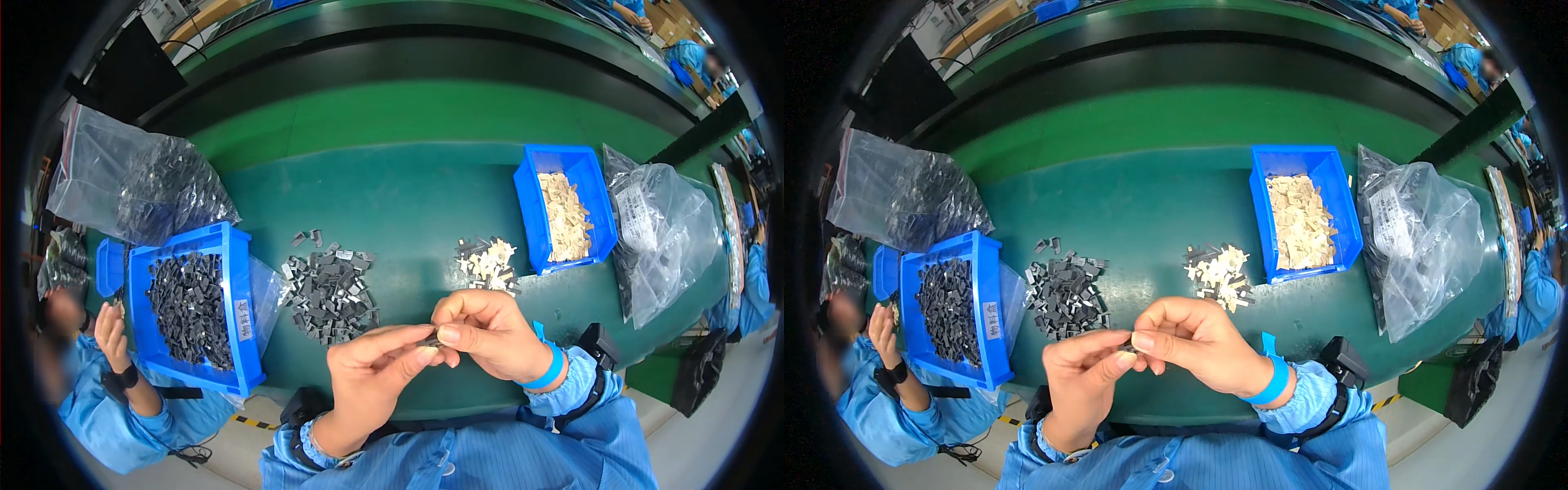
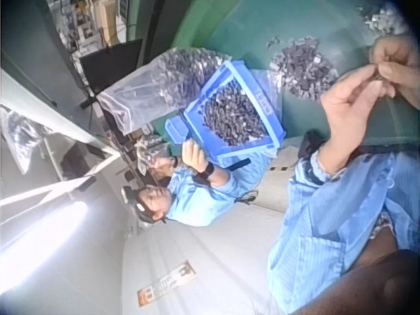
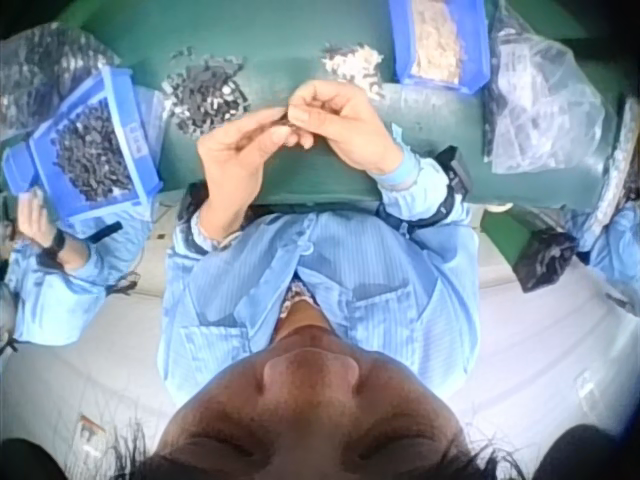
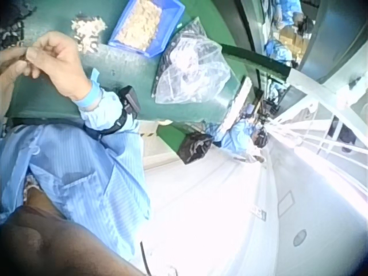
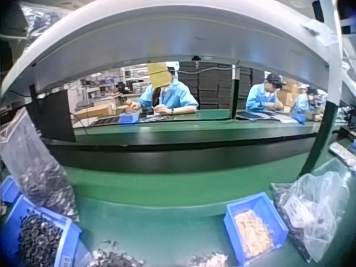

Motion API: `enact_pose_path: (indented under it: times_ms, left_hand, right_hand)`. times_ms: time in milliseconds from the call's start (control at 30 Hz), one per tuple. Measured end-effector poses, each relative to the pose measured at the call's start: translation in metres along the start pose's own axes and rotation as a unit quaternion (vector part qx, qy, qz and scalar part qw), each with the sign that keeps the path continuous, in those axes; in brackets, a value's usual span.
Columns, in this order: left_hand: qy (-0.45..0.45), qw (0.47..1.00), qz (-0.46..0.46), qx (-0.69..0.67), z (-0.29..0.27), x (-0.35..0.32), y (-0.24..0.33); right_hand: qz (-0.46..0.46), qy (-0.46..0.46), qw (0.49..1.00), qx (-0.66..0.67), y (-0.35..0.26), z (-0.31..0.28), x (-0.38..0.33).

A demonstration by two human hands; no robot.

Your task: Assembling small black and white plastic components at a factory workbench.

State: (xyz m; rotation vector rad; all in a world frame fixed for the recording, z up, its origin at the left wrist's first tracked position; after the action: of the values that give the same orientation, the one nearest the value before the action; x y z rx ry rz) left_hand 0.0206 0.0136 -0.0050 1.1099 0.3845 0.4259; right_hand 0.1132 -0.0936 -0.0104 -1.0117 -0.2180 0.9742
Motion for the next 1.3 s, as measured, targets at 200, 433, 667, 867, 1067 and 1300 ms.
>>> enact_pose_path:
  times_ms: [200,433,667,867,1067,1300]
  left_hand:
    - [-0.006,0.918,-0.257,-0.303,0.002,-0.012,-0.009]
    - [-0.036,0.909,-0.279,-0.307,-0.003,-0.025,0.003]
    - [0.267,0.852,0.352,0.280,-0.104,-0.031,0.107]
    - [0.268,0.528,0.386,0.708,-0.127,-0.012,0.134]
    - [0.199,0.662,0.379,0.615,-0.070,-0.010,0.092]
    - [0.059,0.826,0.294,0.478,-0.031,-0.004,0.050]
  right_hand:
    - [-0.238,0.030,0.956,-0.170,-0.003,0.001,-0.003]
    - [-0.420,-0.063,0.837,-0.346,-0.019,0.003,-0.006]
    - [-0.383,0.061,0.671,-0.632,-0.056,-0.028,-0.015]
    - [-0.277,0.043,0.633,-0.722,-0.038,-0.041,-0.013]
    - [-0.234,0.026,0.642,-0.730,-0.032,-0.036,-0.005]
    - [-0.290,0.053,0.589,-0.752,-0.027,-0.031,0.019]
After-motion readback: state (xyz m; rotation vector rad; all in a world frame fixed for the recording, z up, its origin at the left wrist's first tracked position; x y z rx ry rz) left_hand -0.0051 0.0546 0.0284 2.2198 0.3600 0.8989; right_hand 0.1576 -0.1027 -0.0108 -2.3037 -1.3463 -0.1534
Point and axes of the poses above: each hand's wrist, its own x-axis towards the middle knuckle, its own z-axis out of the palm, y = z × x, the point moved 3 cm from there along x, towards the middle knuckle, and after that the axes turned 10 degrees about y, right-handed, at the moved point
